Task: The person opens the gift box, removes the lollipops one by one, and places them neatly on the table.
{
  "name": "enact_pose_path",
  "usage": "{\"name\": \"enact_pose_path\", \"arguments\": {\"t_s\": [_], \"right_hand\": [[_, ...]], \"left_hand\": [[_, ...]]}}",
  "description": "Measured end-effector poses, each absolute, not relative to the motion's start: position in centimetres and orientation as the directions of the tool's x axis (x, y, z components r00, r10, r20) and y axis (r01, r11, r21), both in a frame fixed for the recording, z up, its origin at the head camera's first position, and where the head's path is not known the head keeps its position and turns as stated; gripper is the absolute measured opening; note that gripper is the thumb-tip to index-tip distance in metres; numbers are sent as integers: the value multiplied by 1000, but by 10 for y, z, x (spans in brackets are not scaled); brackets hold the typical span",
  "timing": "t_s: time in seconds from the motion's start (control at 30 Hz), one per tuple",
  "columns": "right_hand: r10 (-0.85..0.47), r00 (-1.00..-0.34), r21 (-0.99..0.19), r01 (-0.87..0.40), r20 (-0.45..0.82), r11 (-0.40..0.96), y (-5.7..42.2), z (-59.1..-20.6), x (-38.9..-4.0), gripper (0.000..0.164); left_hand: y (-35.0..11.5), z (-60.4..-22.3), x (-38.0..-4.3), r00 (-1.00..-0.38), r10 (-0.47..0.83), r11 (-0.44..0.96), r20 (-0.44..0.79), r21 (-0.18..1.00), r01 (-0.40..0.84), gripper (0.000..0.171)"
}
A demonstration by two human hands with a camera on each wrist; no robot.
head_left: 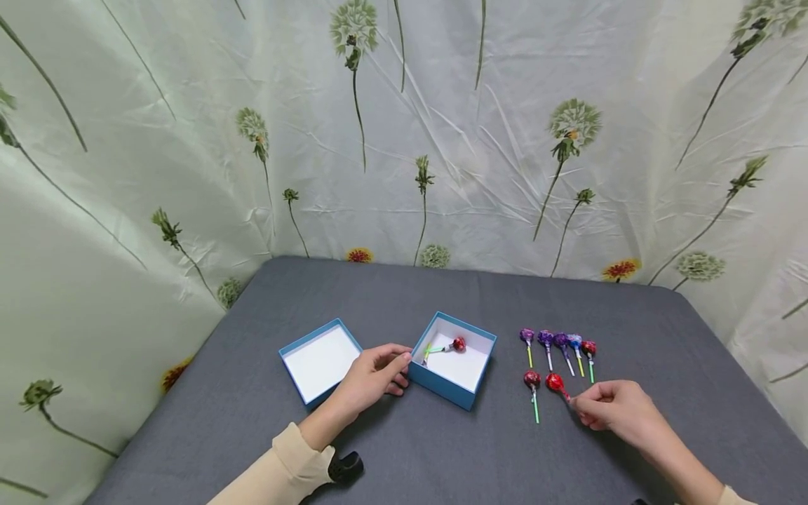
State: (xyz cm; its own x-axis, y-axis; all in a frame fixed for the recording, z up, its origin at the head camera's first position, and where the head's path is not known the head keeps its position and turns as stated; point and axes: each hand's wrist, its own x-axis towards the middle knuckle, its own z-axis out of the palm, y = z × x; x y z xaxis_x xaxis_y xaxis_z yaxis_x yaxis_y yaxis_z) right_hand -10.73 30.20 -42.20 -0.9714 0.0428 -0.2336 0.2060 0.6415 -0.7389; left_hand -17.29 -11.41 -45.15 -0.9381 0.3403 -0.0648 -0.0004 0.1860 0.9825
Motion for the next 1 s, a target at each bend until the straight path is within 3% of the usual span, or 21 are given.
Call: {"name": "enact_pose_path", "arguments": {"t_s": [1.0], "right_hand": [[34,-963,-705,218,-266,674,287,-431,-120,17]], "left_hand": [[-113,-450,-172,-944,321,205,-73,979,-6,37]]}}
